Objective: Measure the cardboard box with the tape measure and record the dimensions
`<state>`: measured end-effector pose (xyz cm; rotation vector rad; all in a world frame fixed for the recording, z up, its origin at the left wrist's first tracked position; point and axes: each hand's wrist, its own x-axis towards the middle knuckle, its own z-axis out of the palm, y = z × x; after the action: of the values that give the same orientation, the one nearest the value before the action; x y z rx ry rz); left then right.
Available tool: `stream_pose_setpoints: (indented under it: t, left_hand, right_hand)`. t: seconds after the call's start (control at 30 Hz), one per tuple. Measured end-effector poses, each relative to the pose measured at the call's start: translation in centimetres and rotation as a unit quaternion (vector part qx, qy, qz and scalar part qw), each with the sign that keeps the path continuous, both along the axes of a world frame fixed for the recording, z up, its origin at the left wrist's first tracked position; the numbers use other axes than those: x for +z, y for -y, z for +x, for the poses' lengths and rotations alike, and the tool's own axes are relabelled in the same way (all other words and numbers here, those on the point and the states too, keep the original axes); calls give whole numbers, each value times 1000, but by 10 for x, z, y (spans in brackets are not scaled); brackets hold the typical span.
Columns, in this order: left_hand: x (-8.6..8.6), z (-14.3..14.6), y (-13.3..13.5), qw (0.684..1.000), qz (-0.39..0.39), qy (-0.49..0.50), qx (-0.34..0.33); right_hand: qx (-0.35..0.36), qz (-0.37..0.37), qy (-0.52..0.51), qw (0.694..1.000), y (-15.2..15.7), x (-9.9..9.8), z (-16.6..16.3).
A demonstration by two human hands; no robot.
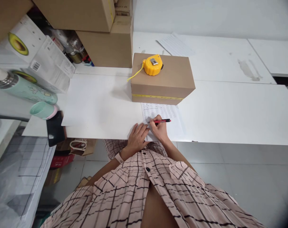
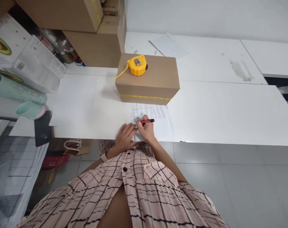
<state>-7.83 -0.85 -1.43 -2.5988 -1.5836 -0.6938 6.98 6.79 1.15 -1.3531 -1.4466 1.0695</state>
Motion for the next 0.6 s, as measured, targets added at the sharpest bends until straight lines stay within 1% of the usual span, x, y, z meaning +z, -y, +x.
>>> stream_pose_setpoints:
  t: [0.17, 0.43, 0.6]
  left_hand:
    - [-1, 0, 0, 1000, -1, -2, -1]
    - [-1, 0, 0, 999, -33, -2, 0]
    - [0, 0, 0, 1000, -13, -9, 4]
  right_hand:
    - [7, 1, 12, 1000, -1, -3, 0]
    - [3, 3, 12, 1000, -2, -1, 1]
    - [-6, 8, 9, 1000, -2, -3, 1]
